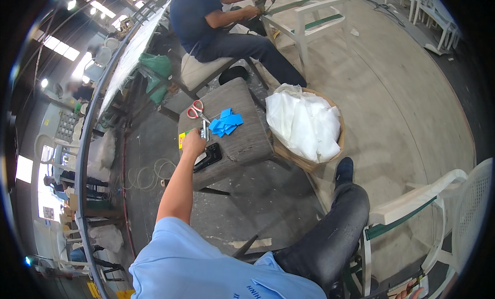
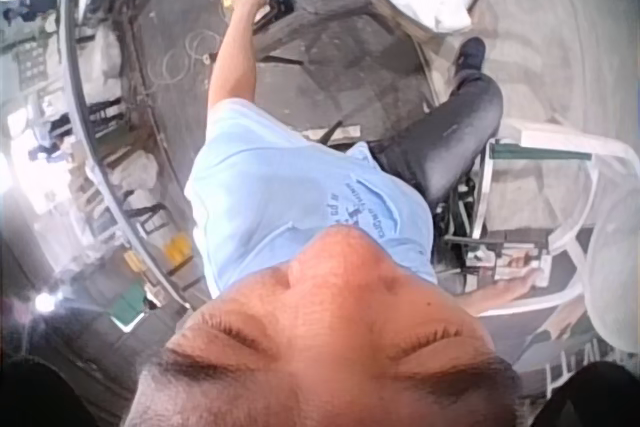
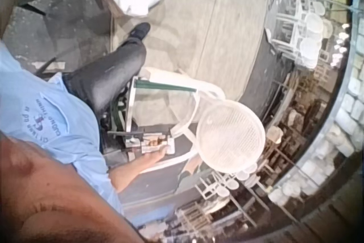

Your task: The person attaches green straps to the underside of a white plastic chair seat using a staple gun. They repeatedly position the straps, staple them in place, and trim excess material with scissors.

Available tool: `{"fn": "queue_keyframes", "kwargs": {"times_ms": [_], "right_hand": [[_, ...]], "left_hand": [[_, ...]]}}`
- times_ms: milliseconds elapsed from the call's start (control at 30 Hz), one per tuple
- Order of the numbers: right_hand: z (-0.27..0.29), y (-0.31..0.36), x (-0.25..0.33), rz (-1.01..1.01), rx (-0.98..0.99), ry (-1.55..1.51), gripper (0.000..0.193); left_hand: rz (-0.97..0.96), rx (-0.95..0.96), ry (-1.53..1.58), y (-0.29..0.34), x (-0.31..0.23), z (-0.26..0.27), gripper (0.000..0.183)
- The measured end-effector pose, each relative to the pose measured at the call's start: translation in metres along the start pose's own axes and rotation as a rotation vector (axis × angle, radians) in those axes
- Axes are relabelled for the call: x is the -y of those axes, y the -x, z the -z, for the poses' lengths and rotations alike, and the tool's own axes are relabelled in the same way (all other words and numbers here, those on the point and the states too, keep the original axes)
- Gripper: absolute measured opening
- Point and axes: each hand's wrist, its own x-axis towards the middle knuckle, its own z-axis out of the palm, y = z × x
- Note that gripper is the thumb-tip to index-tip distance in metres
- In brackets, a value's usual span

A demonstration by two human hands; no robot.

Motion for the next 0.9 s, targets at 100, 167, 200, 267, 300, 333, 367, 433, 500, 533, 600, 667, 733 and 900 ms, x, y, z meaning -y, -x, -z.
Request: {"fn": "queue_keyframes", "kwargs": {"times_ms": [100,167,200,267,300,333,367,433,500,533,600,667,733,900], "right_hand": [[0.000,0.000,-0.004,-0.009,0.002,-0.012,0.061],[0.000,0.001,-0.005,-0.006,-0.010,-0.021,0.061],[0.000,0.001,-0.006,-0.007,-0.009,-0.024,0.061],[0.002,0.001,-0.006,-0.008,-0.014,-0.029,0.060],[0.003,0.000,-0.006,-0.007,-0.013,-0.030,0.060],[0.004,0.001,-0.006,-0.006,-0.018,-0.025,0.060],[0.005,0.001,-0.007,-0.005,-0.023,-0.027,0.060],[0.006,0.001,-0.007,0.000,-0.030,-0.029,0.060],[0.008,0.003,-0.007,0.006,-0.034,-0.028,0.059],[0.005,0.000,-0.006,-0.002,-0.024,-0.027,0.059],[0.007,-0.001,-0.008,-0.004,-0.020,-0.043,0.059],[0.007,-0.002,-0.007,-0.005,-0.011,-0.045,0.059],[0.007,-0.003,-0.007,-0.005,-0.006,-0.043,0.058],[0.007,-0.005,-0.009,-0.006,0.006,-0.051,0.058]], "left_hand": [[0.142,-0.011,-0.061,-0.017,-0.015,0.000,0.036],[0.189,-0.026,-0.052,-0.022,-0.021,-0.007,0.032],[0.219,-0.047,-0.036,-0.023,-0.022,-0.010,0.032],[0.277,-0.060,-0.029,-0.025,-0.025,-0.011,0.033],[0.267,-0.026,-0.036,-0.024,-0.024,-0.010,0.034],[0.252,0.012,-0.041,-0.023,-0.026,-0.010,0.035],[0.239,0.049,-0.046,-0.021,-0.027,-0.010,0.035],[0.263,0.101,-0.005,-0.018,-0.025,-0.006,0.036],[0.269,0.121,0.004,-0.017,-0.022,-0.004,0.037],[0.277,0.107,-0.013,-0.017,-0.011,-0.003,0.038],[0.255,0.035,-0.014,-0.017,-0.003,0.002,0.035],[0.283,0.054,0.076,-0.021,0.005,0.007,0.033],[0.410,0.180,0.280,-0.027,0.009,0.010,0.027],[0.159,-0.293,0.360,-0.022,0.025,0.016,0.020]]}}
